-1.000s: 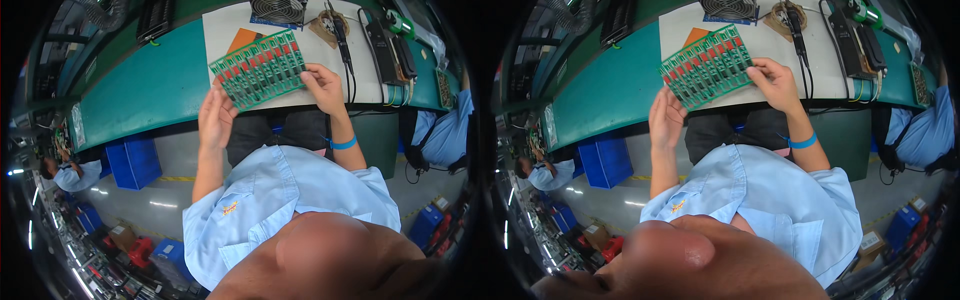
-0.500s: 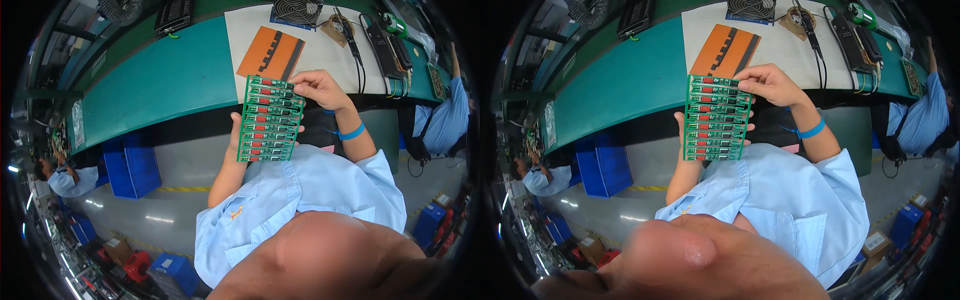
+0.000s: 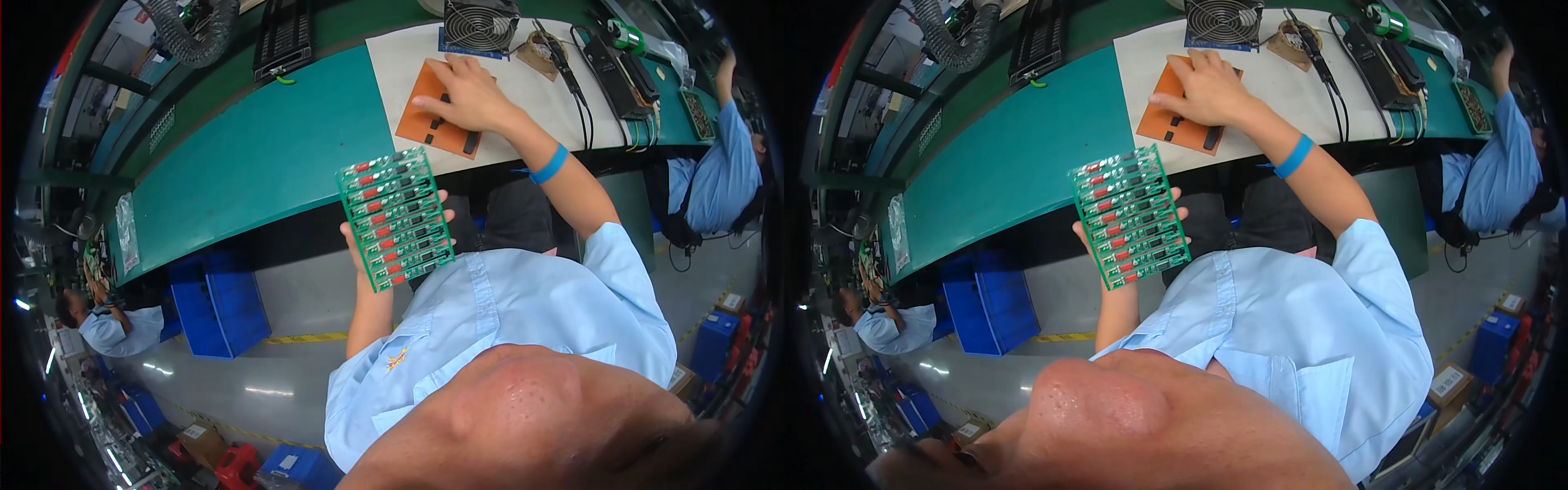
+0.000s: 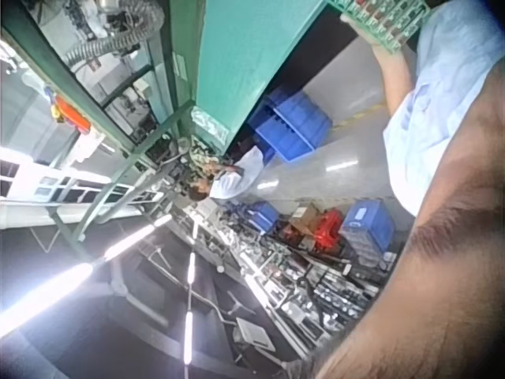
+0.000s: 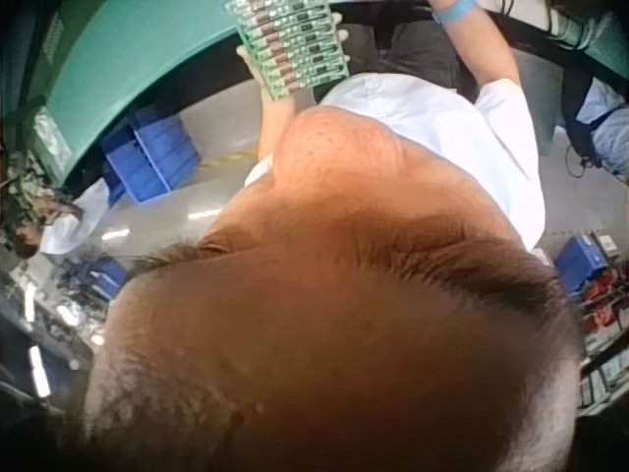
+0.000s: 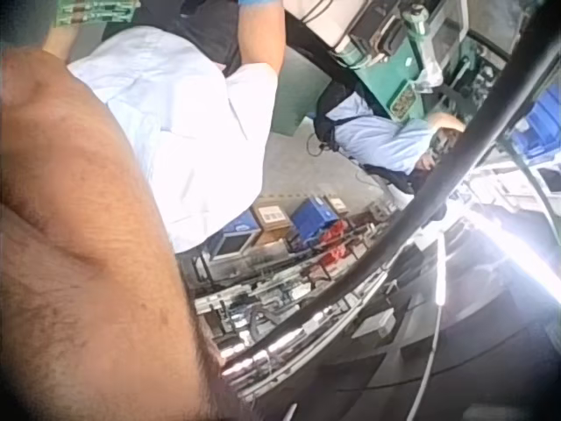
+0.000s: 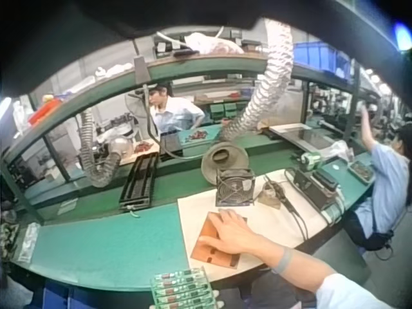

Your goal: The person solders connections on a circuit board panel using a soldering tool, sets it aside, and then takes components from a bag and inserts them into another circuit board panel by hand.

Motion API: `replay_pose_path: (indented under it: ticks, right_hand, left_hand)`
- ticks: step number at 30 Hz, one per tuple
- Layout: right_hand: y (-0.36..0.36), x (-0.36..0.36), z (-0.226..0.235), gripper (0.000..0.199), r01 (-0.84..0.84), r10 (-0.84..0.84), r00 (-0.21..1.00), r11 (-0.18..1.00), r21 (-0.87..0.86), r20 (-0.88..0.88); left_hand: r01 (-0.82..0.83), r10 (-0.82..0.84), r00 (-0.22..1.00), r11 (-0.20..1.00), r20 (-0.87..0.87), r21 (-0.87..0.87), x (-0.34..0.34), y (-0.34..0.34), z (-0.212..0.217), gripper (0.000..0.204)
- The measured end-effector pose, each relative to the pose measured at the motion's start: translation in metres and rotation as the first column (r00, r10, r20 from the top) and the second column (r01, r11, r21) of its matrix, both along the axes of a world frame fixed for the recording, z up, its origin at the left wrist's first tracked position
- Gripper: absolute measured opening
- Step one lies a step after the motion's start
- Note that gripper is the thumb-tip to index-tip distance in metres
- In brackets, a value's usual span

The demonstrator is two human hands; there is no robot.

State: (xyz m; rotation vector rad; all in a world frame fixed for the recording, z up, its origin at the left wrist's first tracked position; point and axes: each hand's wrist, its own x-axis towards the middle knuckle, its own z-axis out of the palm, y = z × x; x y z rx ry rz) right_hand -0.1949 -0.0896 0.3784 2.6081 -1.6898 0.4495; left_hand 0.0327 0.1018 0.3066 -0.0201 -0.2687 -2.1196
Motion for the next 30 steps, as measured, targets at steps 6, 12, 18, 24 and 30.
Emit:
replay_pose_path:
  ticks: [6, 12, 18, 24, 30]
  right_hand:
    - [-0.005, 0.028, -0.027, 0.086, 0.041, -0.038, 0.994, 0.999, 0.032, -0.099]
    - [0.022, 0.019, -0.024, 0.086, -0.193, 0.193, 0.981, 0.981, 0.030, 0.000]
    - [0.084, -0.033, -0.019, 0.089, -0.437, 0.427, 0.895, 0.897, 0.063, 0.125]
    - [0.122, -0.065, 0.006, 0.071, -0.462, 0.455, 0.885, 0.885, 0.057, 0.102]
    - [0.113, -0.104, 0.050, 0.039, -0.238, 0.245, 0.892, 0.969, -0.067, 0.380]
  left_hand:
    - [-0.143, 0.142, 0.988, 0.990, -0.060, -0.009, -0.003, 0.028, -0.016, 0.134]
    - [-0.173, 0.175, 0.982, 0.984, -0.072, 0.036, -0.007, 0.027, -0.005, 0.137]
    - [-0.228, 0.234, 0.968, 0.971, 0.090, -0.068, -0.002, 0.004, 0.007, 0.134]
    - [-0.274, 0.261, 0.960, 0.949, -0.098, -0.156, -0.011, -0.040, 0.016, 0.127]
    - [-0.322, 0.308, 0.944, 0.939, -0.121, -0.124, -0.019, -0.059, 0.031, 0.115]
